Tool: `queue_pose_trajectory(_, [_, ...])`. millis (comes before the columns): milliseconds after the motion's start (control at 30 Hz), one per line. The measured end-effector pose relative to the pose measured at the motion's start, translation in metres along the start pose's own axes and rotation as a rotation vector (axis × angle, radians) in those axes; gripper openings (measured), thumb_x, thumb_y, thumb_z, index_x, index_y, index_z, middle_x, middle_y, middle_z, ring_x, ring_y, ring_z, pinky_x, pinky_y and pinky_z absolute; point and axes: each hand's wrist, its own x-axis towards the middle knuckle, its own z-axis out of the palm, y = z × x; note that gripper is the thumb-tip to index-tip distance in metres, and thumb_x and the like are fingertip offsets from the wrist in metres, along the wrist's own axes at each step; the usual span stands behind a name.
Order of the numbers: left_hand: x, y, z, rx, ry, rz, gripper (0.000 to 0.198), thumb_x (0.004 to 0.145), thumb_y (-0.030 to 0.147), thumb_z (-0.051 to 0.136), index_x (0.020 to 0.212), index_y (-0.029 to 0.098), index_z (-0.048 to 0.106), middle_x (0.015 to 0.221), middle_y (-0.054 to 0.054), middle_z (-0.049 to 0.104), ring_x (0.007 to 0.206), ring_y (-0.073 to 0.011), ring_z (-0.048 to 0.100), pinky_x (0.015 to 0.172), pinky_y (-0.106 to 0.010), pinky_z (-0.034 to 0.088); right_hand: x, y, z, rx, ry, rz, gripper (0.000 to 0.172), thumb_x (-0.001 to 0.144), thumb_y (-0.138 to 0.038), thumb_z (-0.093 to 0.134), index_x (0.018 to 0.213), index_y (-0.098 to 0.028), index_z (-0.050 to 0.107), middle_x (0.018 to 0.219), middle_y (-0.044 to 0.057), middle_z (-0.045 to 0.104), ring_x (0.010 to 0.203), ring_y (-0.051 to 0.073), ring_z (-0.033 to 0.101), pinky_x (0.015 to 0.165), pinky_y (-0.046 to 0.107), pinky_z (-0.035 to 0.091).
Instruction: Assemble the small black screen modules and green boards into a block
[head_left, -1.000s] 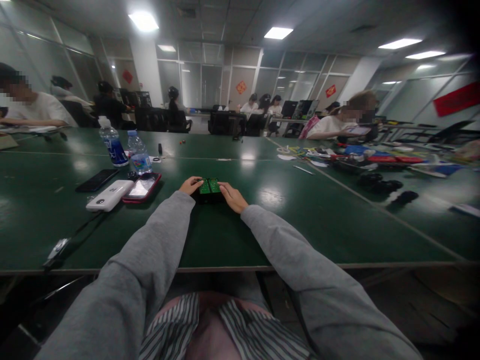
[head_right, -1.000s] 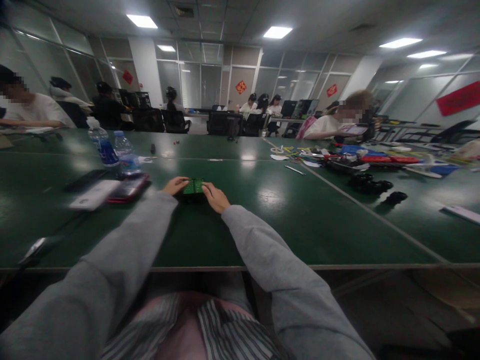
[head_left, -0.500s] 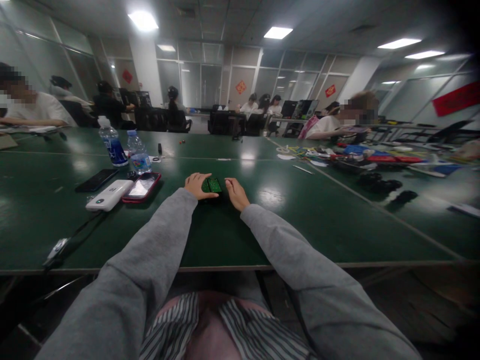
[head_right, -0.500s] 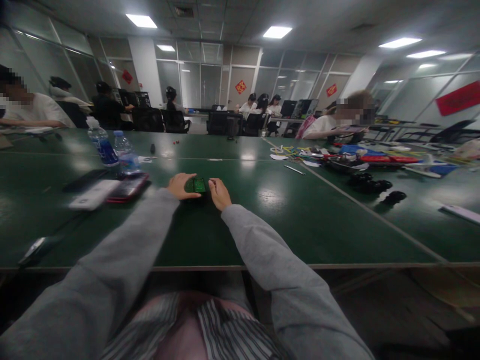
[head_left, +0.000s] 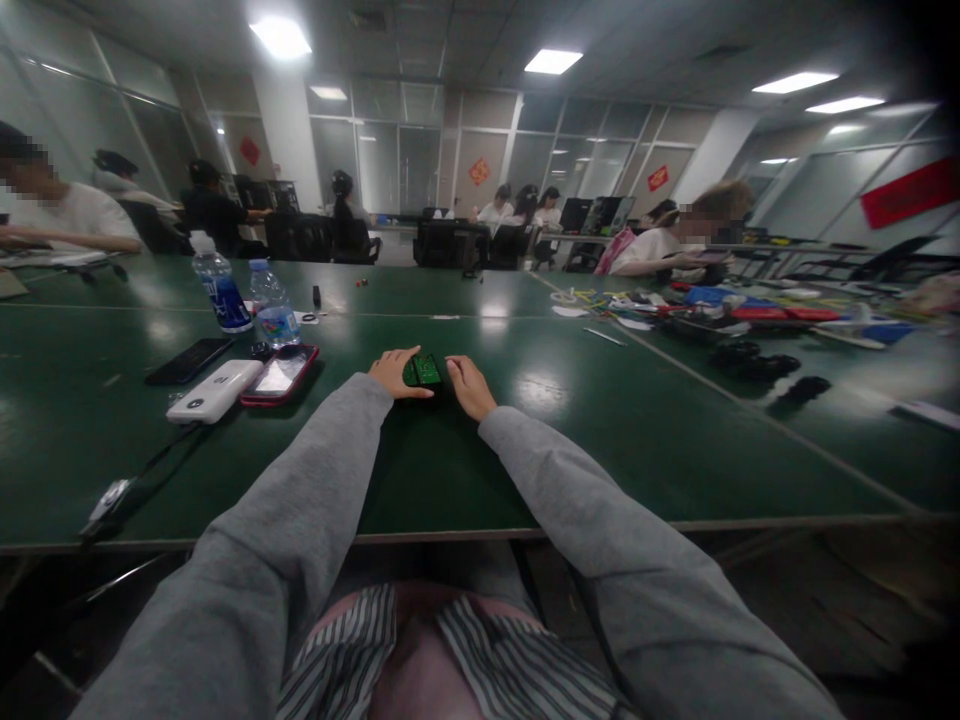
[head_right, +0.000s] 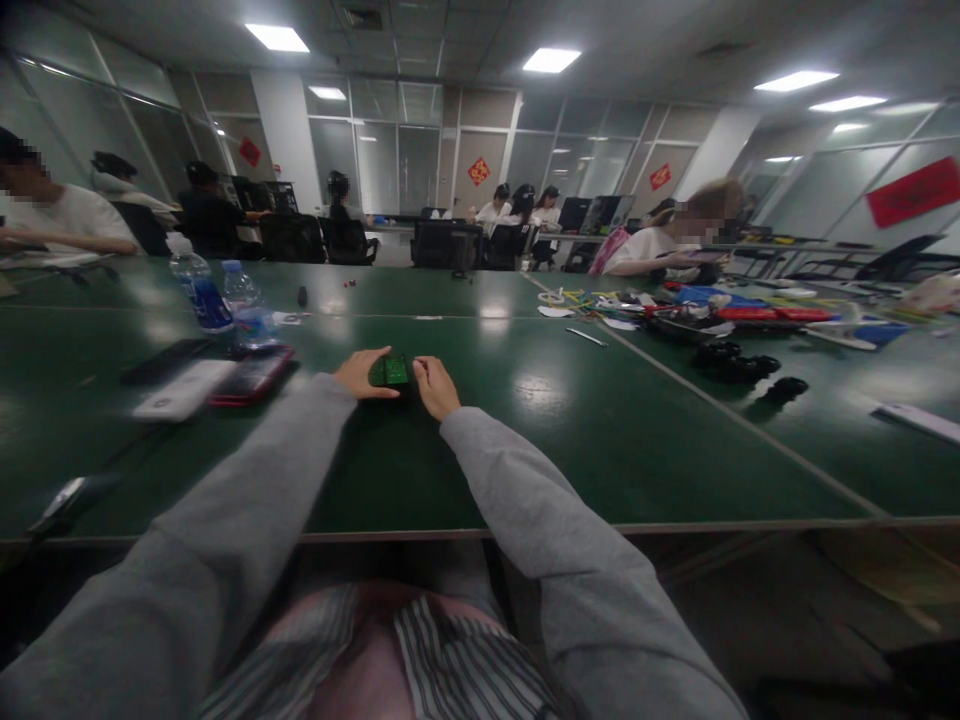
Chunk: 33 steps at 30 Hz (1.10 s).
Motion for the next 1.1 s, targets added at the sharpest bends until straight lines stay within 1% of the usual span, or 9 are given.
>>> queue_pose_trajectory(167, [0.008, -0.007, 0.008, -0.023, -0.01, 0.014, 0.115, 0.05, 0.078, 0.061, 0.144, 0.021, 0.027, 0.142, -0.013, 0.038, 0.129, -0.0371, 0.031, 0.105, -0.052, 0.028, 0.0, 0.001, 0.001, -0.005, -0.004, 0.001, 0.044, 0.095, -0.052, 0.031, 0.111, -0.019, 0.054, 0.108, 0.009, 0.058, 0.102, 0.02, 0.054, 0.093, 0.036, 0.041])
queue_pose_trajectory(267, [0.01, -0.008, 0.009, -0.022, -0.034, 0.015, 0.114, 0.051, 0.078, 0.061, 0.144, 0.022, 0.027, 0.141, -0.013, 0.038, 0.129, -0.0372, 0.03, 0.105, -0.053, 0.027, 0.0, 0.0, 0.0, -0.007, -0.011, -0.003, 0.043, 0.095, -0.051, 0.032, 0.111, -0.019, 0.054, 0.107, 0.009, 0.058, 0.101, 0.02, 0.054, 0.093, 0.036, 0.041])
queue_pose_trajectory(400, [0.011, -0.007, 0.005, -0.027, -0.075, 0.011, 0.113, 0.051, 0.079, 0.059, 0.144, 0.025, 0.027, 0.142, -0.012, 0.036, 0.129, -0.0372, 0.028, 0.105, -0.054, 0.026, -0.001, -0.001, -0.001, -0.007, -0.018, -0.005, 0.042, 0.096, -0.051, 0.032, 0.111, -0.018, 0.054, 0.107, 0.009, 0.058, 0.1, 0.02, 0.054, 0.092, 0.035, 0.041])
queue_pose_trajectory(533, [0.009, -0.005, 0.002, -0.038, -0.083, -0.007, 0.116, 0.049, 0.079, 0.059, 0.146, 0.026, 0.022, 0.142, -0.012, 0.035, 0.129, -0.0379, 0.028, 0.105, -0.054, 0.026, 0.0, -0.001, -0.001, -0.003, -0.023, -0.012, 0.044, 0.095, -0.051, 0.031, 0.111, -0.017, 0.055, 0.106, 0.009, 0.058, 0.099, 0.02, 0.054, 0.092, 0.035, 0.041])
queue_pose_trajectory(767, [0.006, -0.002, 0.0, -0.057, -0.046, -0.017, 0.117, 0.049, 0.077, 0.063, 0.146, 0.024, 0.024, 0.14, -0.014, 0.036, 0.127, -0.0384, 0.031, 0.105, -0.054, 0.026, -0.001, -0.003, -0.001, -0.006, -0.029, -0.016, 0.044, 0.096, -0.052, 0.03, 0.11, -0.018, 0.055, 0.105, 0.009, 0.058, 0.1, 0.02, 0.054, 0.092, 0.035, 0.041])
queue_pose_trajectory(933, [0.004, 0.001, -0.003, -0.089, -0.05, 0.014, 0.112, 0.05, 0.074, 0.065, 0.144, 0.028, 0.027, 0.14, -0.011, 0.038, 0.127, -0.0366, 0.032, 0.105, -0.053, 0.026, -0.001, -0.002, -0.001, -0.013, -0.033, -0.016, 0.045, 0.096, -0.053, 0.03, 0.111, -0.019, 0.055, 0.107, 0.009, 0.058, 0.101, 0.02, 0.054, 0.093, 0.035, 0.041])
queue_pose_trajectory(1100, [-0.001, 0.006, -0.007, -0.111, -0.037, 0.012, 0.109, 0.051, 0.069, 0.068, 0.144, 0.03, 0.028, 0.14, -0.009, 0.039, 0.127, -0.0379, 0.031, 0.104, -0.054, 0.027, 0.0, -0.001, -0.001, -0.011, -0.037, -0.02, 0.046, 0.095, -0.054, 0.029, 0.11, -0.019, 0.055, 0.107, 0.009, 0.058, 0.102, 0.019, 0.053, 0.093, 0.034, 0.041])
